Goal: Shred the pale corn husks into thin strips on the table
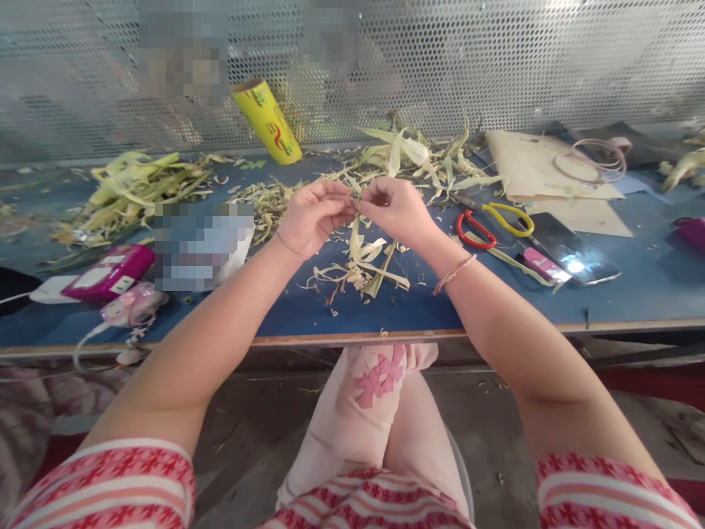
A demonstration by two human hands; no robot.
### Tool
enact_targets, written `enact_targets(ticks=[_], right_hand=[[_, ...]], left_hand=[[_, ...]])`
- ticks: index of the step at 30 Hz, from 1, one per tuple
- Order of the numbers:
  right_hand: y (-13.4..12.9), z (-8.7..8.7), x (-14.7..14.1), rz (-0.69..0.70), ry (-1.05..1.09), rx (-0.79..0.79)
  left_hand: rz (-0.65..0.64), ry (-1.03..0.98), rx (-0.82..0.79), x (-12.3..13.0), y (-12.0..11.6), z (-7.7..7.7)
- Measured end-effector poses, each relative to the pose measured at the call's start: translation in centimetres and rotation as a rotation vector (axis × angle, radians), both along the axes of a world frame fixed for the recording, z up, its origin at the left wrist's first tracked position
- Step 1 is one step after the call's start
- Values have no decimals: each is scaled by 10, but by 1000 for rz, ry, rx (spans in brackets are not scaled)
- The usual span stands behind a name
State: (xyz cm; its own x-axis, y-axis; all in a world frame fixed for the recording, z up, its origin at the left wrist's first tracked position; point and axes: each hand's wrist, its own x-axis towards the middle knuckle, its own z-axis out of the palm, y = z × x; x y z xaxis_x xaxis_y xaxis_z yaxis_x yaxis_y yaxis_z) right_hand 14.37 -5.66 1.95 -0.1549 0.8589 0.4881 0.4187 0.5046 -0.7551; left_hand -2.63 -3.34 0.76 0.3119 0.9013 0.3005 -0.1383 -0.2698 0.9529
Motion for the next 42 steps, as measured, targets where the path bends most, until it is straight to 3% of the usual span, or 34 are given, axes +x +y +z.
enact_targets(ticks=[12,42], right_hand=[[6,-1,3,154,131,-108],[6,-3,4,152,103,-106]], left_hand=[[-99,-33,-51,-5,4,3],[-27,-3,-14,-2,2,2]])
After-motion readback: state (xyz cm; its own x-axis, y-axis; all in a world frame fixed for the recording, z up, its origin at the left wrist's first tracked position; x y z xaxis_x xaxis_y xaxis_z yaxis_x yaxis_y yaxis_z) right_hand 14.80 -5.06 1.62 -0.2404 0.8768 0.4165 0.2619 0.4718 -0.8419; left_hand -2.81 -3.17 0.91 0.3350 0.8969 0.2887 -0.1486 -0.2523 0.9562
